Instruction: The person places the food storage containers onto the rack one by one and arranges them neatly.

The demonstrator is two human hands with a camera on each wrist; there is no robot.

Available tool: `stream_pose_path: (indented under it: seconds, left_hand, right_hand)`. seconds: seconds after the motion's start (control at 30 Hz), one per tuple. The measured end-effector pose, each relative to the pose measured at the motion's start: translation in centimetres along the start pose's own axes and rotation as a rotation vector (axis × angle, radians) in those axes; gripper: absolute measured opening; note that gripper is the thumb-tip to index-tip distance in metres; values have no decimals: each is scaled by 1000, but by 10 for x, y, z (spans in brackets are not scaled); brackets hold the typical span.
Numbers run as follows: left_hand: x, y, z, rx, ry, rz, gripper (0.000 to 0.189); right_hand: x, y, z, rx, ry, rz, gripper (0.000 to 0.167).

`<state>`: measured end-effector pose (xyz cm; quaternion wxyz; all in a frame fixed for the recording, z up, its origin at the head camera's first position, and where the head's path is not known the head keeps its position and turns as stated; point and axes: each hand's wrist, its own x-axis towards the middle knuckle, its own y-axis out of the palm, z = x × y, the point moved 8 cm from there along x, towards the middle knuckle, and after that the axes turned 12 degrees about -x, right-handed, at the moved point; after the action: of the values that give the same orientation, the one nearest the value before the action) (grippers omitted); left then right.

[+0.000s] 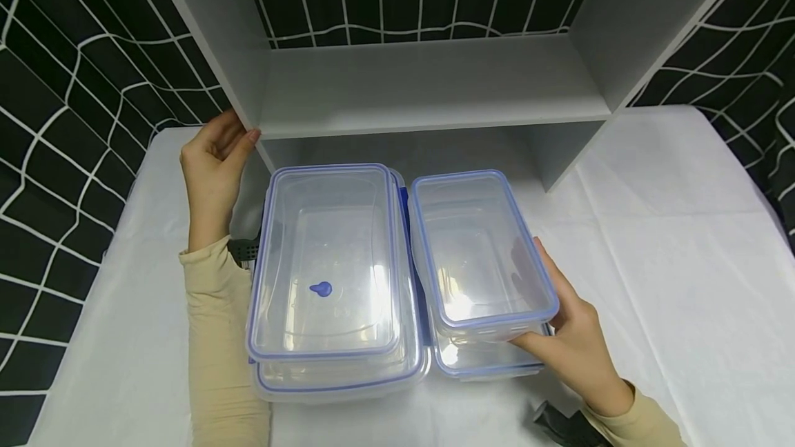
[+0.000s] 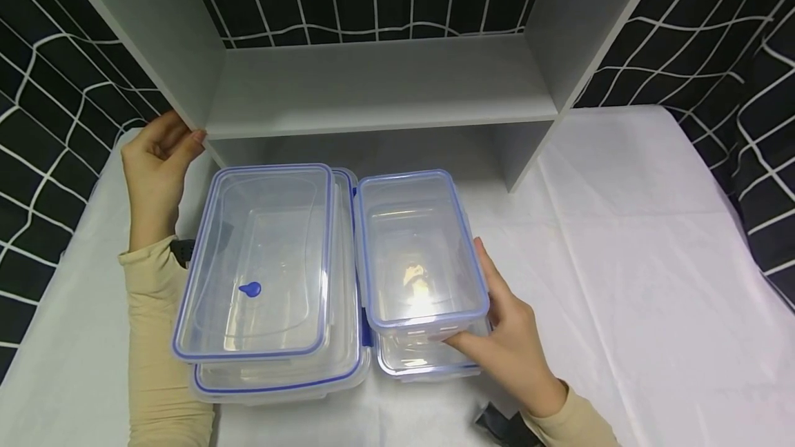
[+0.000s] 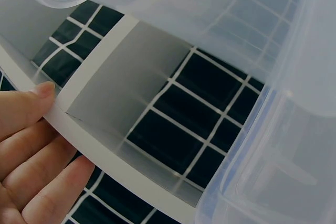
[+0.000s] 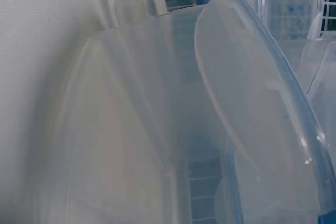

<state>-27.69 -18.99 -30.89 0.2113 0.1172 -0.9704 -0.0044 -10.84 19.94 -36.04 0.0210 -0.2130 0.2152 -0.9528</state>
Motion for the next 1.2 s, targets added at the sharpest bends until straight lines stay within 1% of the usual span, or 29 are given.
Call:
stream_pose_path:
  seconds: [0.1, 0.33, 0.53, 0.6, 0.73, 0.8, 0.87, 0.97, 1.17, 1.2]
  left_hand:
    - [0, 0, 0, -2, 1, -1, 32]
    - [0, 0, 0, -8, -2, -1, 33]
    - [0, 0, 0, -3, 2, 0, 32]
    - [0, 0, 0, -4, 3, 0, 32]
    - [0, 0, -1, -4, 3, 1, 32]
    - [0, 0, -1, -1, 2, 1, 32]
    - [0, 0, -1, -1, 0, 0, 32]
    - [0, 0, -1, -3, -6, -3, 32]
    - [0, 0, -1, -21, -4, -3, 33]
    - [0, 1, -1, -23, -4, -3, 33]
  right_hand:
    - [0, 0, -1, 5, 3, -6, 106]
    - [0, 0, -1, -12, -36, -14, 108]
    - [0, 1, 2, -17, -59, -13, 105]
    - [0, 1, 3, -48, -58, -3, 106]
    - [0, 2, 2, -103, -25, 29, 108]
    - [-1, 2, 1, -110, -12, 41, 108]
    - [-1, 2, 0, -99, 4, 46, 108]
    - [-1, 3, 0, -76, 0, 45, 105]
    - [0, 1, -2, 56, 3, 15, 94]
    - [0, 0, -3, 75, 14, 10, 93]
